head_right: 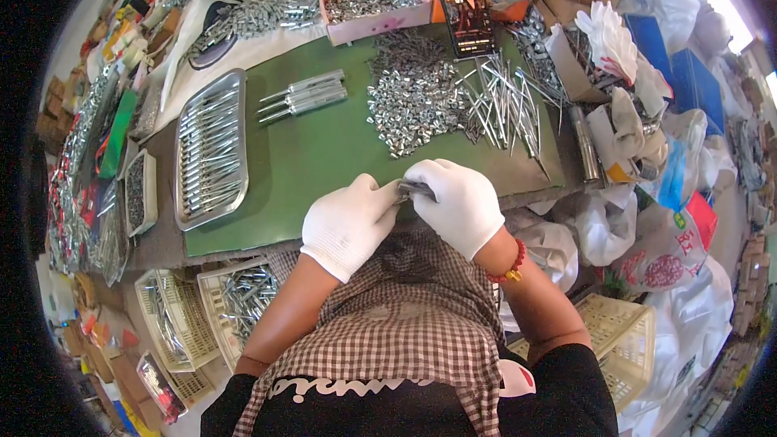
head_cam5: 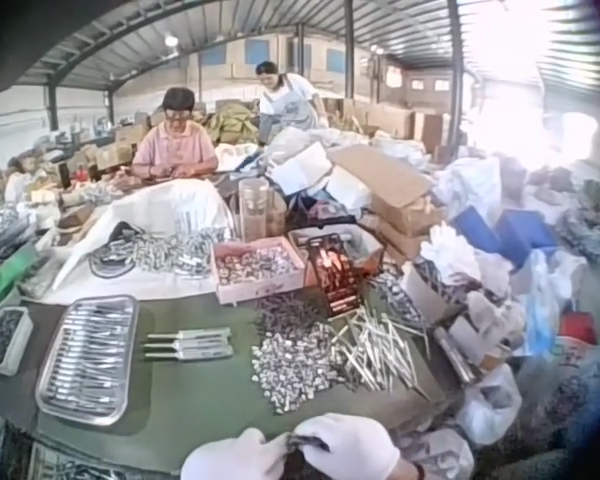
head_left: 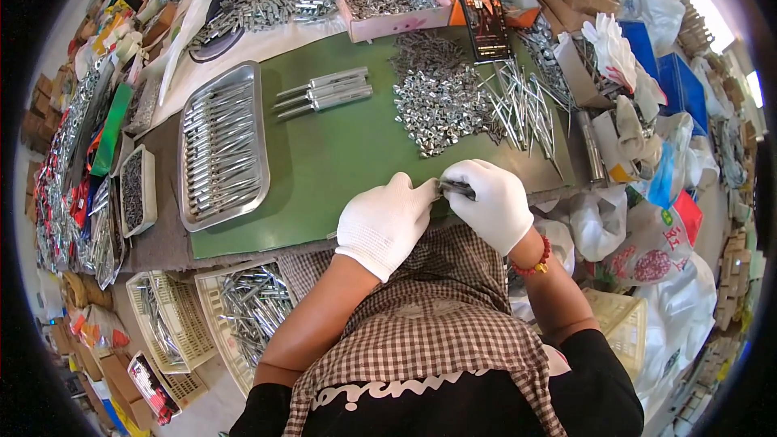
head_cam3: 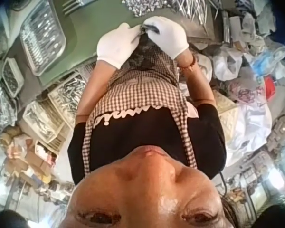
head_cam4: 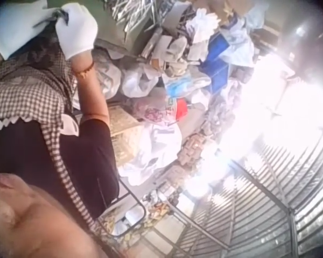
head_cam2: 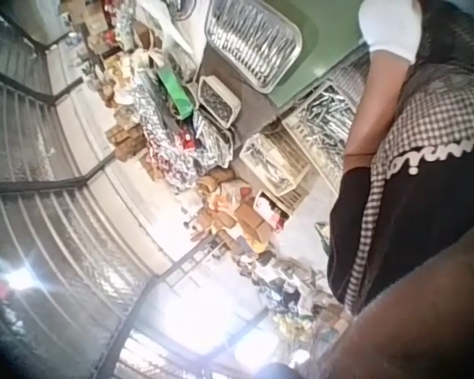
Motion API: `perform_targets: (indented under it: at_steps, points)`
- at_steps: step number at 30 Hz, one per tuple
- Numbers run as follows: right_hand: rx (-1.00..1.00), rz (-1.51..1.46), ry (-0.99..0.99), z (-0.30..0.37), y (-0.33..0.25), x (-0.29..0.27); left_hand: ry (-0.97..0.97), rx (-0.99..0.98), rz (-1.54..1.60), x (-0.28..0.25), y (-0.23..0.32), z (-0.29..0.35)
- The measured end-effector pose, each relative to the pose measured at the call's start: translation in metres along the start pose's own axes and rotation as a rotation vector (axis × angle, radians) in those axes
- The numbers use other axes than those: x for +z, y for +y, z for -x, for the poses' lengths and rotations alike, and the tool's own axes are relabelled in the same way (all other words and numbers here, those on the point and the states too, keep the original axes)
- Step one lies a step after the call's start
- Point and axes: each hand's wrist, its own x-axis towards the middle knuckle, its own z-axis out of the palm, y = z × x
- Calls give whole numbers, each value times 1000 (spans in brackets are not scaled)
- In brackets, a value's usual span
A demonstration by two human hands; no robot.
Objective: Assembling small metal pins and tubes into larger components at a workbench.
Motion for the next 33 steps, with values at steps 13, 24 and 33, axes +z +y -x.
perform_targets:
  at_steps: [13,24,33]
  points:
    - [-47,64,-15,0,1,-1,-17,51,-68,-1,-2,1]
    - [273,-1746,337,-25,7,28,-54,11,-55,-3,4,-2]
    - [172,-1640,335,-22,-1,39,-72,-2,-67,-3,4,-3]
